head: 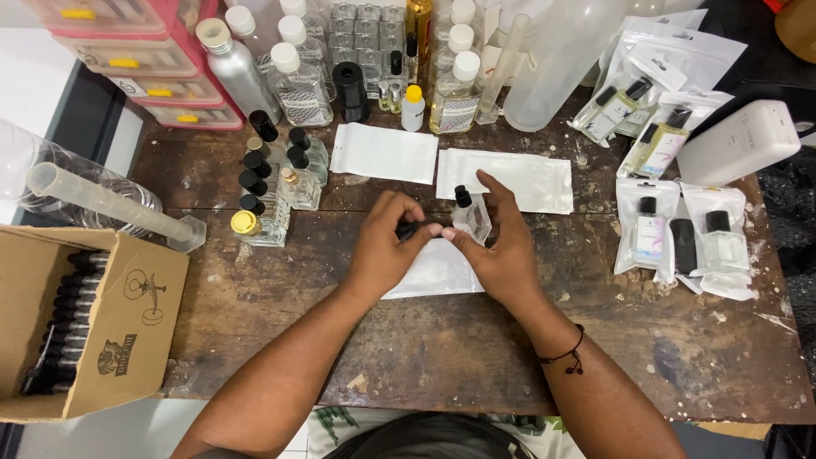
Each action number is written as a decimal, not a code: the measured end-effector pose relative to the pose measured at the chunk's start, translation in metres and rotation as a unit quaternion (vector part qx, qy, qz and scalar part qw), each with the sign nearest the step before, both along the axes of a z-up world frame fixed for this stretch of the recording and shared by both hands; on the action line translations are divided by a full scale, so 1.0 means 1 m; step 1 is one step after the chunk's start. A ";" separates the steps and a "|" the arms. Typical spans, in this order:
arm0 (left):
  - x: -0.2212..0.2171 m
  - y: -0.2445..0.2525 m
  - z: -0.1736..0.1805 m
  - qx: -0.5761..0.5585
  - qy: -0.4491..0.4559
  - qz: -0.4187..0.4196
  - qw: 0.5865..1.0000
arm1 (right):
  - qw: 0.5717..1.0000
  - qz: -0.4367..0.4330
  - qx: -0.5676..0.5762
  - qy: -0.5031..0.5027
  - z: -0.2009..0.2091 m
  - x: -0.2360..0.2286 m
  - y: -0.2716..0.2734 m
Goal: The person is packaging small perfume bottles by first placing them into small white protective sleeves and then into larger white paper envelopes on a wooden workbench.
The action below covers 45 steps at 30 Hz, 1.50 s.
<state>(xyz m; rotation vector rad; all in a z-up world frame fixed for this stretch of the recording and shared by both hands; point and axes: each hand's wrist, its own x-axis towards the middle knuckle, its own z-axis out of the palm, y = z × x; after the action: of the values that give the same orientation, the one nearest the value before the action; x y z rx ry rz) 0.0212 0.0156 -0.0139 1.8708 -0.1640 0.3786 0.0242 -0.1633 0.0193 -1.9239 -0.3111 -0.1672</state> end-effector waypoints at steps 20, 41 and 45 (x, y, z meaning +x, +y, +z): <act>-0.008 0.000 0.008 0.054 -0.074 -0.136 0.986 | 0.905 0.119 0.370 0.174 -0.038 0.027 -0.021; 0.014 0.027 0.008 -0.368 -0.018 -0.117 0.922 | 0.922 -0.075 0.335 0.178 -0.042 0.036 -0.035; 0.015 0.028 0.009 -0.387 -0.010 -0.103 0.916 | 0.943 -0.074 0.290 0.148 -0.036 0.034 -0.031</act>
<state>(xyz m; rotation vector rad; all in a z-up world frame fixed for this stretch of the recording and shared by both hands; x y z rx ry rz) 0.0357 0.0433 -0.0048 1.0538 -0.1892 0.2607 0.0586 -0.1943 -0.0172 -1.3567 0.0850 -0.0547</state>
